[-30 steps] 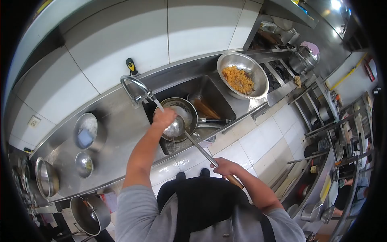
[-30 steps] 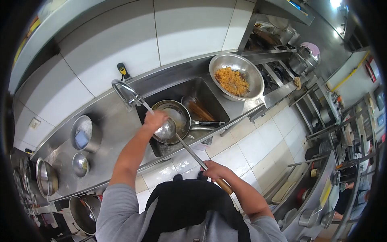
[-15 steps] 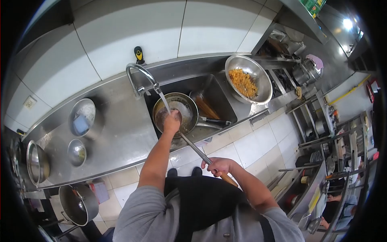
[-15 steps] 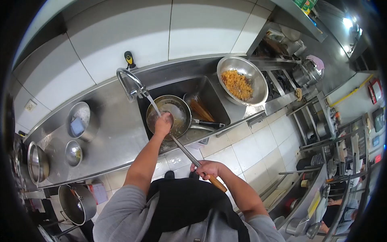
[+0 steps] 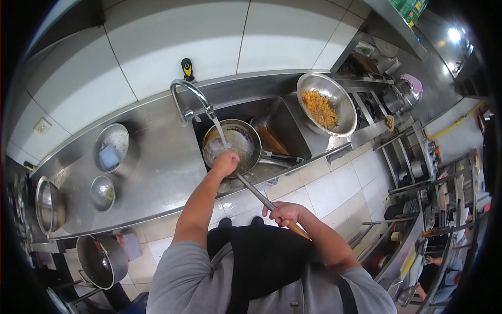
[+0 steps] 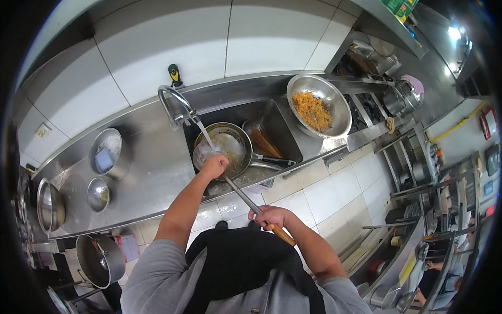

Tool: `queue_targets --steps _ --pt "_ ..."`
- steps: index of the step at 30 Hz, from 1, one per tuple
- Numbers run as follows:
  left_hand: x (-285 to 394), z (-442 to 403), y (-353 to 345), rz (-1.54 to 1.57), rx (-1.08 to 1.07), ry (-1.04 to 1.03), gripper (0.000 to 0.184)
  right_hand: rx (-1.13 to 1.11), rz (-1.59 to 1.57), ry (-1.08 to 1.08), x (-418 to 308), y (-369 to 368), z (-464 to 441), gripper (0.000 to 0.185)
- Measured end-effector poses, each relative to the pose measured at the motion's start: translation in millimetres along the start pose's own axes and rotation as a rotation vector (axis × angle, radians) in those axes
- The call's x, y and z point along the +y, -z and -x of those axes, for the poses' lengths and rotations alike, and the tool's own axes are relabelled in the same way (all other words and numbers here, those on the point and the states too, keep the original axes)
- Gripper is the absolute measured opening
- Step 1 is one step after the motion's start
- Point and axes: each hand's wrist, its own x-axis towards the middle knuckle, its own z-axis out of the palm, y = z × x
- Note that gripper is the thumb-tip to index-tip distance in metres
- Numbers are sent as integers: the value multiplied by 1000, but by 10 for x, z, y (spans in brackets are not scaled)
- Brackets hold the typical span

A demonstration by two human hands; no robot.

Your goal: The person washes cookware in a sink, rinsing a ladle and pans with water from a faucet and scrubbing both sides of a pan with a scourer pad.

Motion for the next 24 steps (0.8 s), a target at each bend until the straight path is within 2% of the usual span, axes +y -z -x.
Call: queue_targets --steps 1,2,4,5,7,8,10,11,13,15,16,18,19,20,21,22,23,24 --pt "-19 -43 37 -25 -156 -41 28 1 0 7 2 -5 -2 32" --pt "4 -44 8 -30 -155 -49 28 3 5 16 8 -13 -5 32" --pt "141 18 -14 148 113 128 29 -2 4 53 79 15 -87 32" --pt "149 31 23 142 99 127 29 -3 -11 55 147 44 -104 32" --pt "185 -52 151 54 -345 102 35 -7 -35 30 96 36 -76 32" --pt "220 -69 204 48 -348 100 35 19 -40 33 89 2 -60 32" --pt "390 -122 356 -446 -25 -340 27 73 15 52 72 -78 -26 31" --pt "440 -207 461 -451 -34 -352 27 130 65 65 102 -121 -20 30" --pt "418 -439 691 -784 365 -453 29 167 105 79 154 -152 30 28" --pt "-274 -712 457 -729 81 -87 40 232 128 112 312 -106 -15 26" --pt "13 -637 671 -425 -193 99 48 171 108 171 496 11 -176 22" --pt "-248 -741 523 -333 -126 68 45 165 154 275 616 88 -173 17" --pt "-612 -771 429 -247 -37 -294 42 213 214 290 568 59 -155 16" --pt "-436 -692 484 -6 -65 -81 44 203 190 315 600 107 -189 15" --pt "-546 -761 485 -58 -96 -80 45 191 163 340 646 191 -199 15" --pt "-715 -856 423 11 -104 -108 39 229 168 343 642 173 -61 15" --pt "-481 -897 598 -155 -237 -590 30 248 183 331 661 133 67 14" --pt "-613 -889 595 454 -425 54 24 305 133 361 717 175 129 14"
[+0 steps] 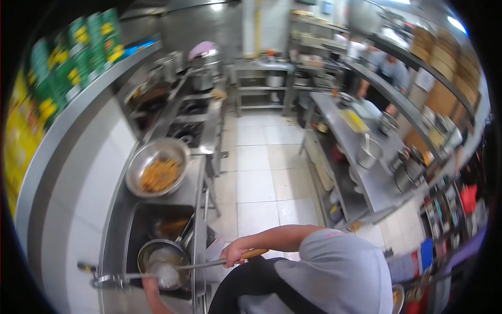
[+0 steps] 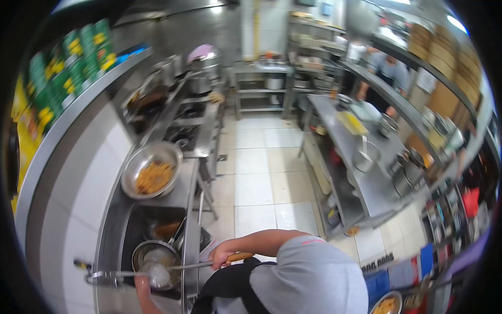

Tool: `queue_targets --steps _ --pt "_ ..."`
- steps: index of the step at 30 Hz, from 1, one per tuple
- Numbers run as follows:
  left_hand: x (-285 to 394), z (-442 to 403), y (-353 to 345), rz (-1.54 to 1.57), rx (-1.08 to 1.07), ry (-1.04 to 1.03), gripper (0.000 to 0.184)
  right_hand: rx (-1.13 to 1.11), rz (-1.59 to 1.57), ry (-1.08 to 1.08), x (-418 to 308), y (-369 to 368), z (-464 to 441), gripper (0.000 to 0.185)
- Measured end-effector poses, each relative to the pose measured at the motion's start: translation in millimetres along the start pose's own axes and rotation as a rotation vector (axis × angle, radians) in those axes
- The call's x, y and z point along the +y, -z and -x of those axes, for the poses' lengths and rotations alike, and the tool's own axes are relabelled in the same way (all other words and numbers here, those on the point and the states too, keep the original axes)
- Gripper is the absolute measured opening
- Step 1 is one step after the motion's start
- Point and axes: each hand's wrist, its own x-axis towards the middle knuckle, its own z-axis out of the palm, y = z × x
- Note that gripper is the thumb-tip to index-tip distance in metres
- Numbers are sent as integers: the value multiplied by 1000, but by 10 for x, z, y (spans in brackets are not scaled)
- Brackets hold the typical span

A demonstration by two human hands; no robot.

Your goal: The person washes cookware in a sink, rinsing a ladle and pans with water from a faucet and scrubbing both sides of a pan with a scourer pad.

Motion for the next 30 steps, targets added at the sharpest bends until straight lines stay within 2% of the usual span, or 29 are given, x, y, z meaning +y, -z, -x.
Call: queue_targets --steps 1,2,3,4,6,7,8,9,10,11,13,14,15,17,18,20,22,23,24,26,27,29,30 --pt "99 26 -21 -138 112 126 25 -4 24 0 27 -18 -53 12" --pt "242 93 13 -201 34 257 27 -28 60 -3 69 -47 -100 10" --pt "724 251 -121 -263 -27 396 30 -19 51 6 119 -68 -137 10" --pt "789 268 -159 -274 -30 390 30 12 108 47 162 -75 -167 10" --pt "835 235 -195 -149 -11 588 31 53 160 93 146 -42 -145 10" --pt "811 215 -175 -158 -17 584 31 106 321 103 90 -60 -81 10" --pt "576 123 -54 -548 -59 220 27 158 481 107 27 -113 -15 11" --pt "479 50 -30 -915 -97 -168 25 165 477 105 -14 -140 51 11" --pt "563 184 -102 -793 40 -71 24 195 522 126 -53 -165 102 13" --pt "589 171 -131 -794 36 -74 24 223 566 146 -78 -178 128 15" --pt "570 152 -159 -535 78 -346 27 247 583 127 -105 -197 91 17" --pt "436 -41 -53 -406 -4 -300 31 264 603 105 -124 -208 72 20" --pt "415 -73 -12 -408 -8 -298 31 264 598 105 -129 -194 29 20" --pt "362 -89 92 -876 39 -160 38 265 712 115 -129 -118 -23 26" --pt "469 -25 54 -1004 -64 -67 39 264 714 112 -54 -107 -102 26" --pt "1719 532 -493 -1260 -312 85 42 569 943 331 168 -161 -378 28" --pt "1537 601 -559 -1181 -321 -269 43 610 902 333 206 -205 -428 27" --pt "1407 584 -567 -1076 -321 -612 44 645 863 336 208 -202 -448 26" --pt "1322 521 -596 -1075 -319 -613 44 645 865 336 157 -170 -430 26" --pt "1139 336 -648 -644 -214 -163 52 293 495 269 39 -125 -379 18" --pt "1072 305 -652 -649 -225 -161 52 296 484 269 40 -145 -421 18" --pt "969 200 -712 -866 -129 160 57 166 598 360 133 -65 -547 14" --pt "929 163 -722 -864 -129 155 57 125 638 390 204 -7 -626 12"
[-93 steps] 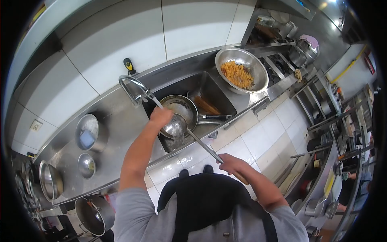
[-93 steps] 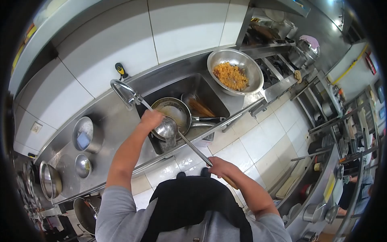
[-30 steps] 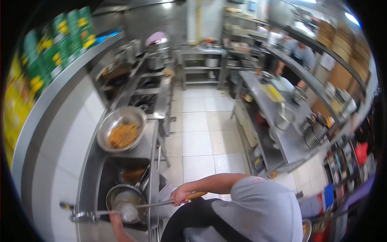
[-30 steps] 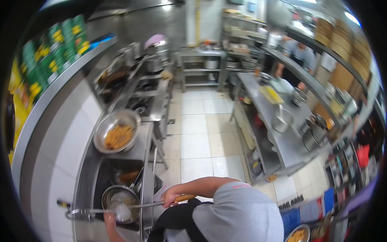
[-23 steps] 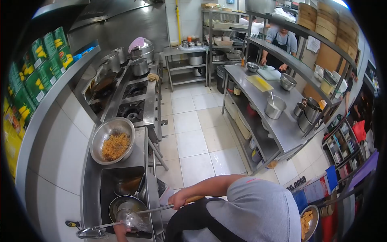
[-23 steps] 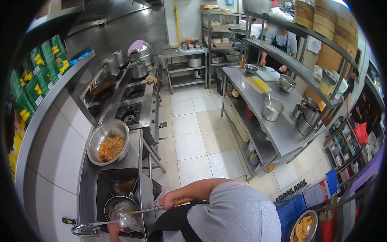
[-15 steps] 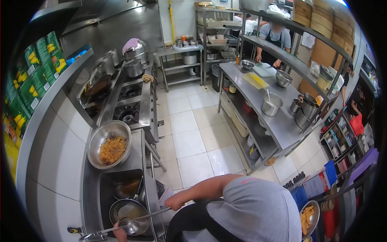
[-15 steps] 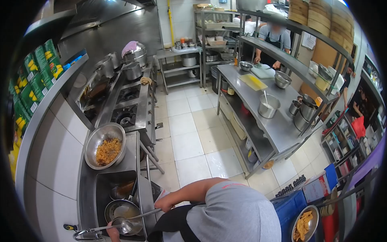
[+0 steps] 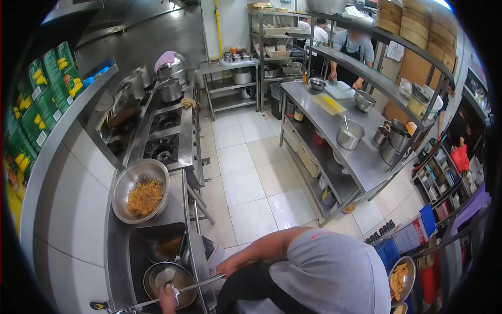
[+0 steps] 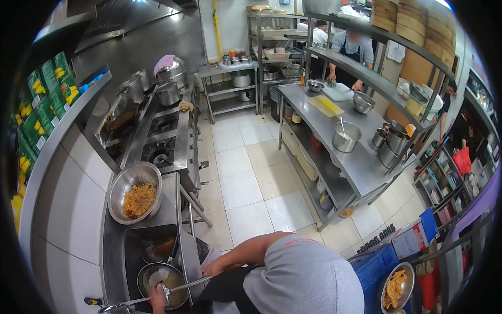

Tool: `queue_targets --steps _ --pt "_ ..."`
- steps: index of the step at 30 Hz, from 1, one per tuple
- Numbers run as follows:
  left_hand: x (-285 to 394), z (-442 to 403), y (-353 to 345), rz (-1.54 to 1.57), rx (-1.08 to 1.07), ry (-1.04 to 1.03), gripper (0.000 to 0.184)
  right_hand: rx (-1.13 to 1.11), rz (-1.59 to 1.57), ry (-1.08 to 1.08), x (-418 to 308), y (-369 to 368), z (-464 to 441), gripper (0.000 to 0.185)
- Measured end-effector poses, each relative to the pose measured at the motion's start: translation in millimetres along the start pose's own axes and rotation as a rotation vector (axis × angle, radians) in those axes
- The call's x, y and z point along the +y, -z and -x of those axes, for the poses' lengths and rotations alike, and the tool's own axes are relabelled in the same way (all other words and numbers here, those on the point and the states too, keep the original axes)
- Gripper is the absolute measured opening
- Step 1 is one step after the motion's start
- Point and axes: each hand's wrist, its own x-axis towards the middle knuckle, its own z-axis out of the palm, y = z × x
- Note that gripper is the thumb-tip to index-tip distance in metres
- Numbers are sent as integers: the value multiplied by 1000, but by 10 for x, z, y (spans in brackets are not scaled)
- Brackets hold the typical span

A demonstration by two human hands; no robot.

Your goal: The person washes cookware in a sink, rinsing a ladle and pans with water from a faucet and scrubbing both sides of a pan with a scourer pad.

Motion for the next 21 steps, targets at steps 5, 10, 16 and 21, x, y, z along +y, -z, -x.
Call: queue_targets --steps 5,10,16,21 --pt "-374 -294 -189 205 -84 -75 53 164 -124 78 200 -346 -116 12" --pt "-259 -66 -82 127 -38 -205 47 240 -18 -4 -35 -238 -93 15" --pt "-439 -376 -45 -15 -220 -280 45 135 65 -99 -431 -61 79 20" --pt "-285 -434 -130 -265 -127 -71 36 174 137 -175 -477 -24 60 20"
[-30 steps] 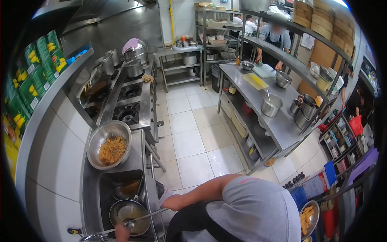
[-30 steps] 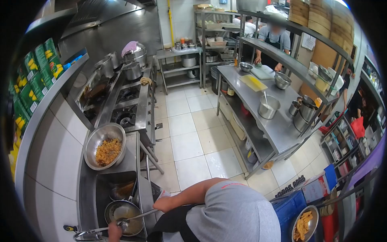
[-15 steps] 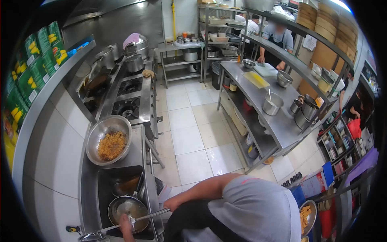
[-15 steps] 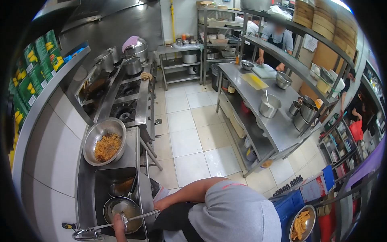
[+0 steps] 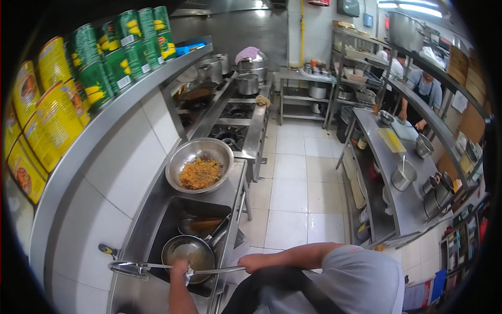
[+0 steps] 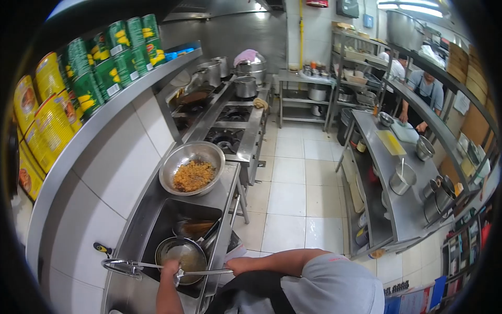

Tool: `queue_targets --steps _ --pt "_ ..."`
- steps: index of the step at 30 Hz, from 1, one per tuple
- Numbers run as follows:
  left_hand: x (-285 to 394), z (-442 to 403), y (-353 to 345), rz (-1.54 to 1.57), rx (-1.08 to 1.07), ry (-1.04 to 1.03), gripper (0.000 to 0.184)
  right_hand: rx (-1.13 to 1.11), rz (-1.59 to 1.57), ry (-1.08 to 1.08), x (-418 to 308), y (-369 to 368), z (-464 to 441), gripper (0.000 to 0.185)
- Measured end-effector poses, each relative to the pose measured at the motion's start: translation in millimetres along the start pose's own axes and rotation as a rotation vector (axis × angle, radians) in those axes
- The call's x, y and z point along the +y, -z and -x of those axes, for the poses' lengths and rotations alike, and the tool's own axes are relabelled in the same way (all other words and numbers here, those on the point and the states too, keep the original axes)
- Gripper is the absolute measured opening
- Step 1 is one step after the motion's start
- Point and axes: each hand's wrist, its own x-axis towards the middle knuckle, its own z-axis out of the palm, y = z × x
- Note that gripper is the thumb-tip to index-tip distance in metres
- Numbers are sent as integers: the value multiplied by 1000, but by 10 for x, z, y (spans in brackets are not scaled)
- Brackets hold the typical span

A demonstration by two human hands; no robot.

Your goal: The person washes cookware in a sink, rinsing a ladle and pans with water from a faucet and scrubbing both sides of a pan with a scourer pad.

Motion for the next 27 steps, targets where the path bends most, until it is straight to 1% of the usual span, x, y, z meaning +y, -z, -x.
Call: queue_targets --steps 2,3,4,5,6,7,8,9,10,11,12,14,15,16,18,19,20,22,23,25,26,27 --pt "172 164 150 153 -30 51 39 -73 3 31 149 -63 -38 28" --pt "61 192 64 327 46 -61 46 -82 15 44 114 -21 -39 28" --pt "-42 101 59 342 53 -46 46 -26 22 -6 85 -15 4 27" --pt "-38 98 198 344 8 34 48 24 26 -59 22 3 80 26" --pt "-19 168 252 346 -39 112 49 2 34 -56 -31 47 125 26" --pt "-12 322 243 735 -119 380 48 -10 30 -102 -100 94 127 25" --pt "-97 293 170 743 -120 392 48 -20 25 -150 -151 108 121 25" --pt "-269 63 -55 652 30 201 47 -34 38 -150 -113 110 141 25" --pt "-244 73 -50 548 179 13 45 -33 86 -172 -79 90 156 26" --pt "-263 144 -72 683 143 -36 42 -34 127 -192 -62 38 145 27" --pt "-269 121 -41 693 141 -22 42 -52 131 -189 -49 32 115 27" --pt "-326 157 -141 906 -6 -36 51 -83 138 -173 -31 6 83 28" --pt "-432 39 -193 840 -16 23 47 -59 110 -172 -40 17 51 28" --pt "-344 81 -151 848 -18 31 47 -70 112 -172 -39 60 43 28" --pt "-215 112 -99 502 56 220 44 -59 145 -170 -67 59 34 28" --pt "-200 134 -69 537 59 61 47 -87 139 -179 -75 83 62 27" --pt "-192 148 -18 538 65 62 47 -86 144 -174 -89 110 75 27" --pt "-233 155 -71 705 3 11 48 -57 167 -203 -165 155 148 27" --pt "-232 138 -102 706 1 14 48 -61 165 -202 -199 177 167 27" --pt "-201 29 -33 765 -25 221 30 -63 231 -223 -269 262 157 27" --pt "-229 20 17 752 -22 213 30 -49 225 -222 -270 265 157 27" --pt "-135 144 190 782 -116 315 25 -19 289 -228 -239 285 183 25"
